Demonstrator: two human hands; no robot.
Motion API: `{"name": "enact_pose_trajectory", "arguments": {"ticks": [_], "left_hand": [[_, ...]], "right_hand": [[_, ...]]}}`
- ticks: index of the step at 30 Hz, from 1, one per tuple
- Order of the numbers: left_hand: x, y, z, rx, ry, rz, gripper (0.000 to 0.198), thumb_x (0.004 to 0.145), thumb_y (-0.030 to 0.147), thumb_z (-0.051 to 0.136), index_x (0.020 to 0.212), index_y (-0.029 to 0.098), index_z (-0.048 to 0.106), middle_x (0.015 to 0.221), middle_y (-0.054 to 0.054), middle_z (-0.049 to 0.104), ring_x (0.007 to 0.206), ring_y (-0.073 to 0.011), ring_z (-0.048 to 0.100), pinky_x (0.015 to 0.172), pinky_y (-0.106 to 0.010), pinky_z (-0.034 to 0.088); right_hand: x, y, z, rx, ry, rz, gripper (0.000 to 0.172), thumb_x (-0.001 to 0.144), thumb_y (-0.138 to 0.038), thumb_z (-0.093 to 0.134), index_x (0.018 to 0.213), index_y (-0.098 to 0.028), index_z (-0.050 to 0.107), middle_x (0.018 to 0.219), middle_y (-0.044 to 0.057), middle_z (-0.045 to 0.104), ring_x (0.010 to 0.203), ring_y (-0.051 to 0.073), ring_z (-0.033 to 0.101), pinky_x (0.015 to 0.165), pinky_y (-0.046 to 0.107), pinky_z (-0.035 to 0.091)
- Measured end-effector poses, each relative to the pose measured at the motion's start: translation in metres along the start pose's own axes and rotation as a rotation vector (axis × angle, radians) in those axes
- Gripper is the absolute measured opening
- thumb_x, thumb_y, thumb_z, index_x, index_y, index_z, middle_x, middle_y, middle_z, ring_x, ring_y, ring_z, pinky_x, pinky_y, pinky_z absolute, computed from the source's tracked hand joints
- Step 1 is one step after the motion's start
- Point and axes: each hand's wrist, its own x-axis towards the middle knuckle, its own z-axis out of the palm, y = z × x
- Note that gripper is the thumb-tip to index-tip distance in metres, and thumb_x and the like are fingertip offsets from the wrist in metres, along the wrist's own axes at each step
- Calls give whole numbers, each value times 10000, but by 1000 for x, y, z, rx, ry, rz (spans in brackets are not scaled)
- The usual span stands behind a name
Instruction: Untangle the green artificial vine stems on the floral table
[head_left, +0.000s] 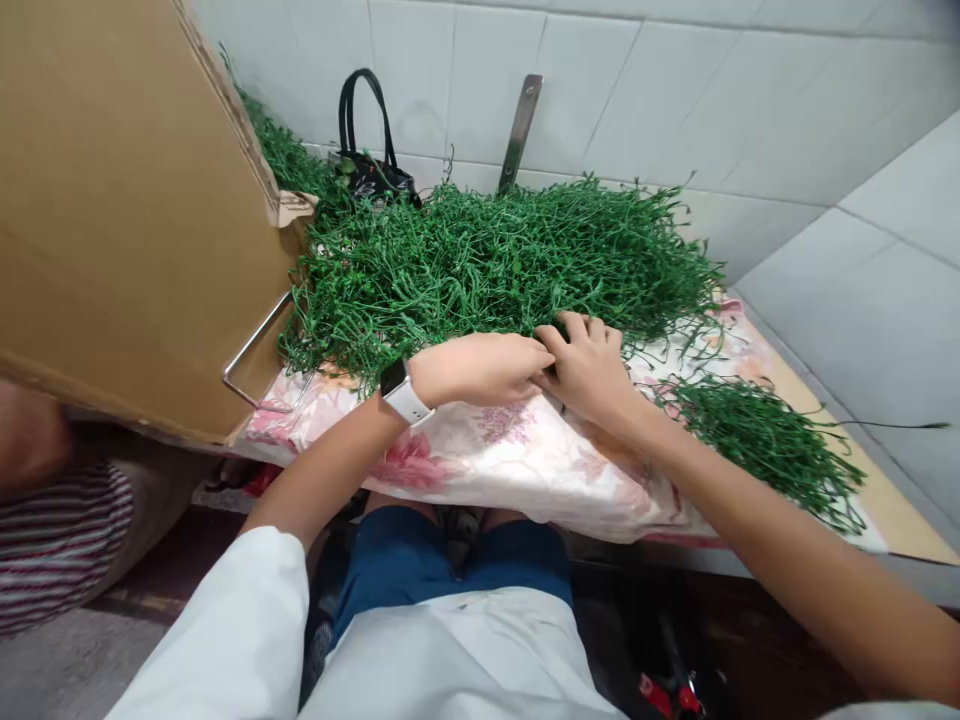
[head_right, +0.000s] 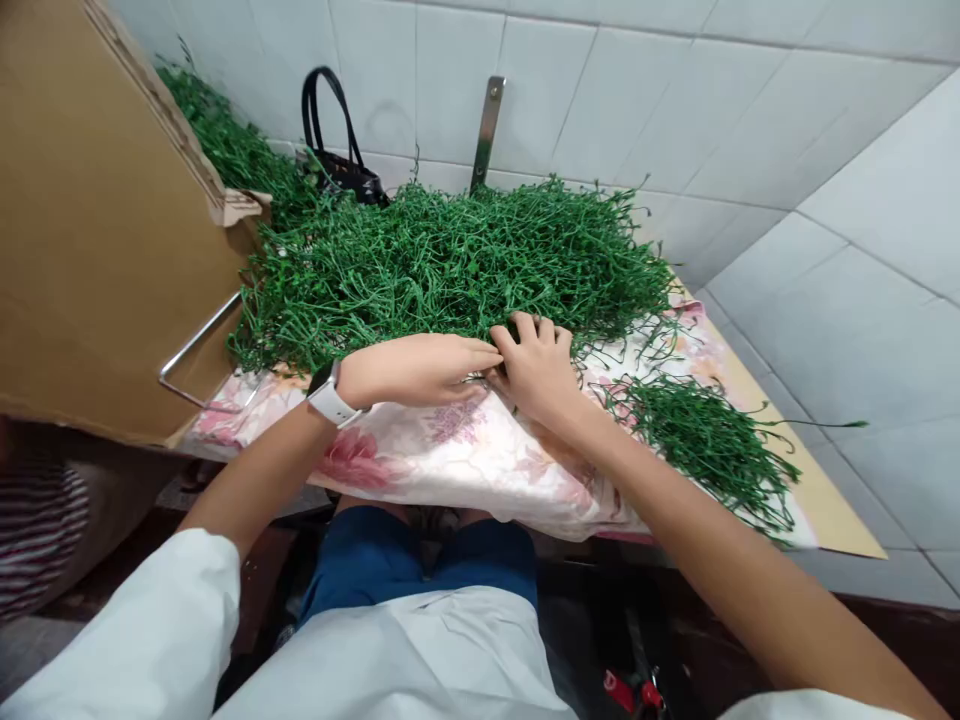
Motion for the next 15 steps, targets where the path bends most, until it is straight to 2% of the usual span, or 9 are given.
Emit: {"name": "enact_pose_trajectory", "arguments": {"ticks": [3,6,11,15], "left_hand": [[-19,4,1,112,182,-87,379,1052,191,472,1374,88,644,1402,-188,692,1241,-309,702,1062,-448,573],[-46,4,17,258,313,-137,383,1031,139,504,1380,91,654,1510,-230,619,1401,-349,611,1161,-501,530],[-80,-1,48,382,364,-202,352,1016,200,569,1334,134,705,1486,-218,641,1396,-425,598,1146,-609,542],[-85,-3,57,407,402,-213,338,1025,201,536,1282,126,743,1478,-216,656,1393,-443,601,1140,-630,546]], "right_hand": [[6,20,-9,-56,-17,-23,330,1001,-299,516,1238,-160,700,1276,230,643,1116,408,603,885,495,498],[10,50,-18,-113,-28,39,356,935,-163,533,1258,-139,680,1224,230,630,1085,379,607,878,451,498],[18,101,-23,-148,-47,229,419,919,-102,504,1321,-100,621,1304,259,602,1135,401,615,911,477,507],[28,135,-21,-146,-41,363,481,892,-70,533,1372,-69,558,1355,305,569,1177,426,618,888,481,518]]}}
